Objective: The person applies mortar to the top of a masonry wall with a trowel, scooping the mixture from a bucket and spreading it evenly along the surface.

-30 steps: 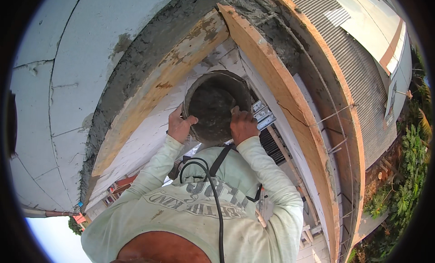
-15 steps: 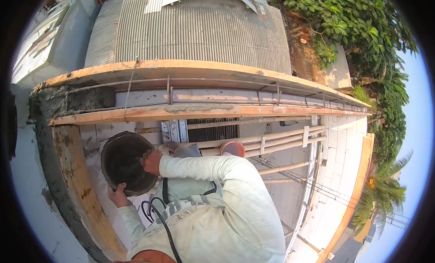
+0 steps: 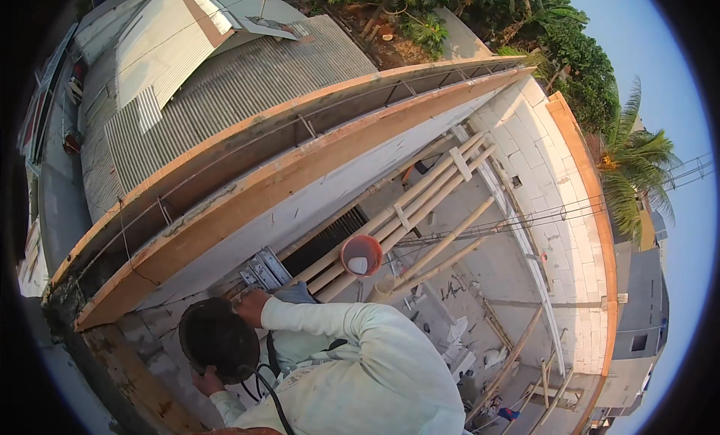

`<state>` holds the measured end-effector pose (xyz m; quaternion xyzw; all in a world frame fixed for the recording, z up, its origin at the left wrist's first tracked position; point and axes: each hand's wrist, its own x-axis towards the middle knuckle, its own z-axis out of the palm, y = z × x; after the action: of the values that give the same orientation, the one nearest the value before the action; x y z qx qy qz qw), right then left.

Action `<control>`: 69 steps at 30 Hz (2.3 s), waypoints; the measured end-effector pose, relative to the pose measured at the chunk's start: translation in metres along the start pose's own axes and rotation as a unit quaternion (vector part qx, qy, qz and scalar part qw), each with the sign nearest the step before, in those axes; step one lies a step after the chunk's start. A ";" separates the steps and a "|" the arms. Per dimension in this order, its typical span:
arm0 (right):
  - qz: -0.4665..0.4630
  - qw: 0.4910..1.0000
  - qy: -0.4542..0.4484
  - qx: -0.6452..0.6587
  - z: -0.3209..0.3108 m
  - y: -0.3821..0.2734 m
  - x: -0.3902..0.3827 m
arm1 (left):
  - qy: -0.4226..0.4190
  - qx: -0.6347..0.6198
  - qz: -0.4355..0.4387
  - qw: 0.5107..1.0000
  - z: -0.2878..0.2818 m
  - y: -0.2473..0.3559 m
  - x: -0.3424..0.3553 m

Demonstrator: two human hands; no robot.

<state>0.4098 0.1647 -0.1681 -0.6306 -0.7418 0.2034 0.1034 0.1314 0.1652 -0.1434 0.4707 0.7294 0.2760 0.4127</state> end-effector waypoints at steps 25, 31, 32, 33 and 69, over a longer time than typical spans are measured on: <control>-0.063 0.997 0.027 -0.047 0.018 -0.034 0.010 | 0.010 -0.005 0.030 0.999 -0.032 0.015 -0.012; -0.088 0.985 -0.045 -0.141 -0.001 -0.050 0.036 | 0.050 0.003 -0.006 0.999 -0.011 0.027 -0.002; -0.102 0.981 -0.026 -0.164 0.001 -0.054 0.037 | 0.063 0.006 0.033 0.997 -0.008 0.040 -0.002; -0.107 0.979 -0.046 -0.166 0.007 -0.061 0.036 | 0.077 0.004 0.049 0.996 -0.009 0.047 -0.003; -0.250 0.903 -0.317 0.147 -0.016 -0.063 0.094 | 0.135 -0.072 0.107 0.982 -0.072 0.086 -0.034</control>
<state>0.3430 0.2515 -0.1362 -0.3042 -0.8305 0.4667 0.0014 0.1164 0.1678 -0.0275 0.4738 0.7020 0.4314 0.3108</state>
